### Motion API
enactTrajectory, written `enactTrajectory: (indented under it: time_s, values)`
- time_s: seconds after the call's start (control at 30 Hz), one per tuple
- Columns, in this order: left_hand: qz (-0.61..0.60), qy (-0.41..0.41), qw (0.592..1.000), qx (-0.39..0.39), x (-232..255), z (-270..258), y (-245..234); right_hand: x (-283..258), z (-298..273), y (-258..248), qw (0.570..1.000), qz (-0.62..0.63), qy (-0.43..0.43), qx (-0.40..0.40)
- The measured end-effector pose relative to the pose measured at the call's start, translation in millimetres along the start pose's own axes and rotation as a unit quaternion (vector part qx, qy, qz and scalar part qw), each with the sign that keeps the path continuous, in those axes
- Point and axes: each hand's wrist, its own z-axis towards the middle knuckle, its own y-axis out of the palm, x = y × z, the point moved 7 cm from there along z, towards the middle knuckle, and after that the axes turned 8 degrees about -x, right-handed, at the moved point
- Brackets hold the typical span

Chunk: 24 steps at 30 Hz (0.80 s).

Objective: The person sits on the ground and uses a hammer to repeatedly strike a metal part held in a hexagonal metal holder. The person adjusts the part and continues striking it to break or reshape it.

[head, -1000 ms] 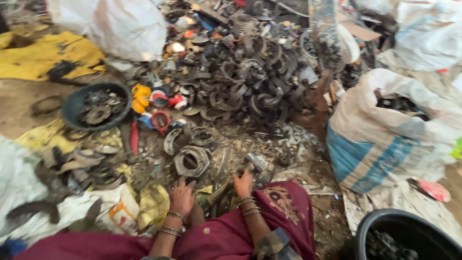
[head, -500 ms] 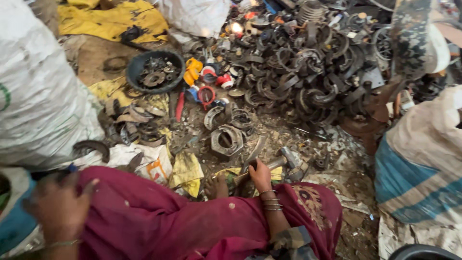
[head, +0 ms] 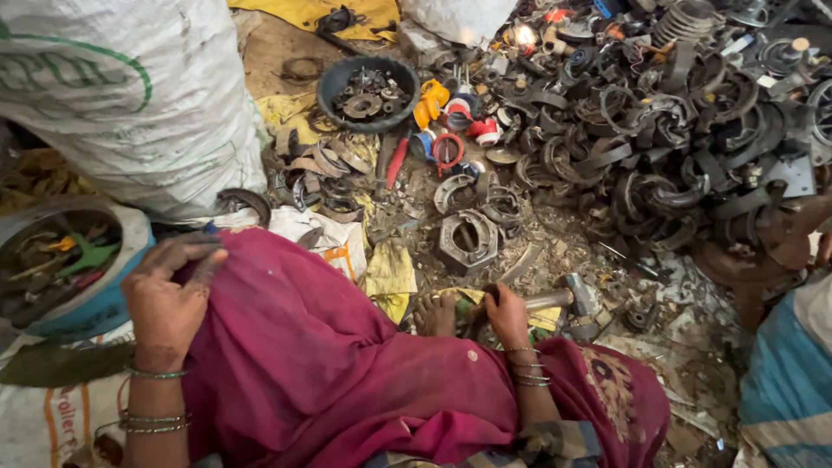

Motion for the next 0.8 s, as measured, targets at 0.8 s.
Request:
enactTrajectory:
  time_s: [0.8]
  values:
    - [0.031,-0.031,0.921,-0.386,31,-48,375,33,-45,103,0.937,-0.042,-0.080,-0.338]
